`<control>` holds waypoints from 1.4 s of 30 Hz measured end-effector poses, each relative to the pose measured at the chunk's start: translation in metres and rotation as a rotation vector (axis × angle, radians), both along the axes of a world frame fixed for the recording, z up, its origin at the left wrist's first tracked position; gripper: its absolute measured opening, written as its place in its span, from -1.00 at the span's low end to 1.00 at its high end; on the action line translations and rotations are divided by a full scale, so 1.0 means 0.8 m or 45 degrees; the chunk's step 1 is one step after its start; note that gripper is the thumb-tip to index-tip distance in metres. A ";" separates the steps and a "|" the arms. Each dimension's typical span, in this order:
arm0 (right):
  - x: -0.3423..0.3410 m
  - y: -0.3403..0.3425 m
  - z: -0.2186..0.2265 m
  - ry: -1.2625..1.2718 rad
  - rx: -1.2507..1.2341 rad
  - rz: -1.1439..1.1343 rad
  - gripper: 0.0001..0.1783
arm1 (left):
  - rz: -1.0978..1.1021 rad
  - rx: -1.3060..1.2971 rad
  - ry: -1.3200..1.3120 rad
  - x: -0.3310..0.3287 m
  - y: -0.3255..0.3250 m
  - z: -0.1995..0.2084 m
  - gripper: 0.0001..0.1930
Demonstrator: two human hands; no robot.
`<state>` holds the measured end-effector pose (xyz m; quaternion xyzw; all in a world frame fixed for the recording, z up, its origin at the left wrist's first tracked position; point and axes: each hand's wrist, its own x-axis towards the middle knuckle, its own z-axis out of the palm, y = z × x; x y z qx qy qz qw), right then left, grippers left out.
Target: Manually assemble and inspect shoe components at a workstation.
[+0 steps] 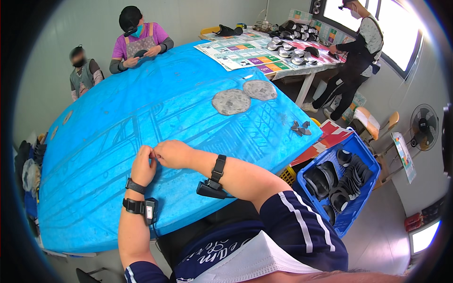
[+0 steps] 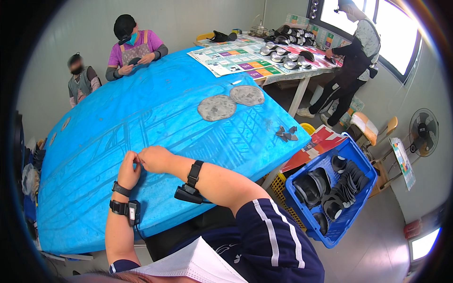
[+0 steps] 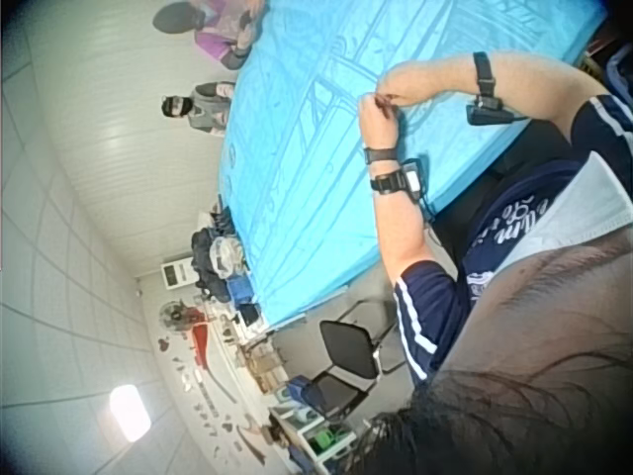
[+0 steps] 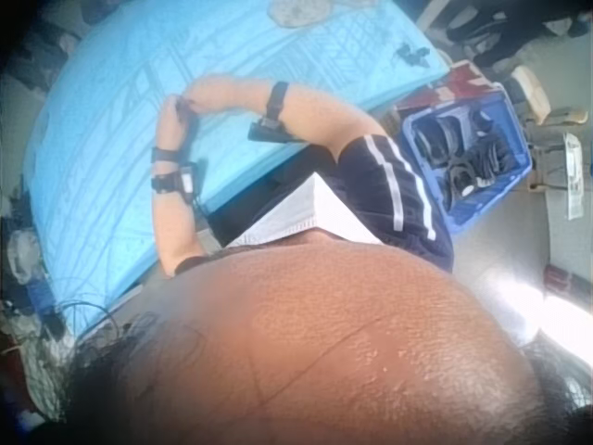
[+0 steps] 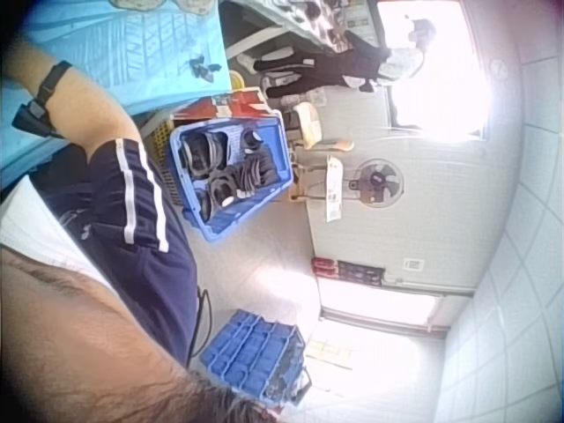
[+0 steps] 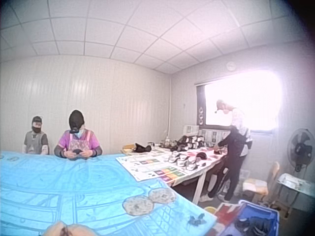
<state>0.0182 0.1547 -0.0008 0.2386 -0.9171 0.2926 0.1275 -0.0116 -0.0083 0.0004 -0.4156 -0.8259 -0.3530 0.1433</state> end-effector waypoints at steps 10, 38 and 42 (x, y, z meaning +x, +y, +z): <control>-0.001 -0.002 -0.003 0.056 0.015 0.058 -0.93 | 0.141 -0.074 0.007 0.001 -0.001 0.009 -0.77; -0.002 -0.002 -0.005 0.074 0.028 0.076 -0.94 | 0.210 -0.026 -0.182 -0.001 -0.003 -0.001 -0.82; -0.003 -0.001 -0.007 0.063 0.039 0.081 -0.93 | 0.208 -0.040 -0.189 0.002 -0.002 0.004 -0.84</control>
